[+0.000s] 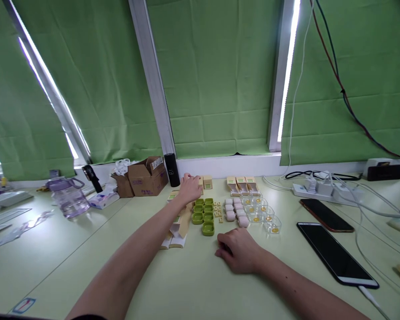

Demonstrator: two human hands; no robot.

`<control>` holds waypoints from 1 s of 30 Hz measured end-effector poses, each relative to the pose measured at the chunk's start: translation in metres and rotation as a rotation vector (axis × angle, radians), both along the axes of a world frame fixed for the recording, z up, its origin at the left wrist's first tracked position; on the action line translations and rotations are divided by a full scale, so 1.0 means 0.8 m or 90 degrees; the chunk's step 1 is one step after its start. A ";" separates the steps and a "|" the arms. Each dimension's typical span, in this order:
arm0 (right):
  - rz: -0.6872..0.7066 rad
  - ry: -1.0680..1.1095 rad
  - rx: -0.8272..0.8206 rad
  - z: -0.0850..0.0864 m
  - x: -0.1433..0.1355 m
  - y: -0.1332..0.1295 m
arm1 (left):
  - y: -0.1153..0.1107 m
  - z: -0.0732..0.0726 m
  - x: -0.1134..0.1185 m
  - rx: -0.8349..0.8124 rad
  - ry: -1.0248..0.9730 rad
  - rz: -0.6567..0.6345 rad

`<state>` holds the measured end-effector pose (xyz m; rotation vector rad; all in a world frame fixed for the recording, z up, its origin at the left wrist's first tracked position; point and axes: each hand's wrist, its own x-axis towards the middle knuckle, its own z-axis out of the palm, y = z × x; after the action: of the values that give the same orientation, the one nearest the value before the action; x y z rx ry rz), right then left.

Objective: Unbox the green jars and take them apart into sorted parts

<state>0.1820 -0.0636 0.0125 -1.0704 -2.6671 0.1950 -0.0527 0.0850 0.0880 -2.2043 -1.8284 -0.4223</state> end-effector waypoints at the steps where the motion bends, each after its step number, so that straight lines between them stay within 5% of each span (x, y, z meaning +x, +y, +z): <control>1: 0.001 0.004 0.001 0.000 0.000 0.000 | 0.009 -0.003 0.002 -0.004 0.010 0.000; 11: 0.001 0.005 -0.010 0.001 0.001 0.002 | 0.071 -0.019 0.025 -0.053 0.092 0.032; 30: 0.008 0.007 -0.001 0.003 0.002 0.003 | 0.115 -0.042 0.041 -0.121 0.097 0.063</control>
<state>0.1837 -0.0616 0.0151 -1.0492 -2.6648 0.2050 -0.0199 0.1773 0.0541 -2.1844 -1.9535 -0.0601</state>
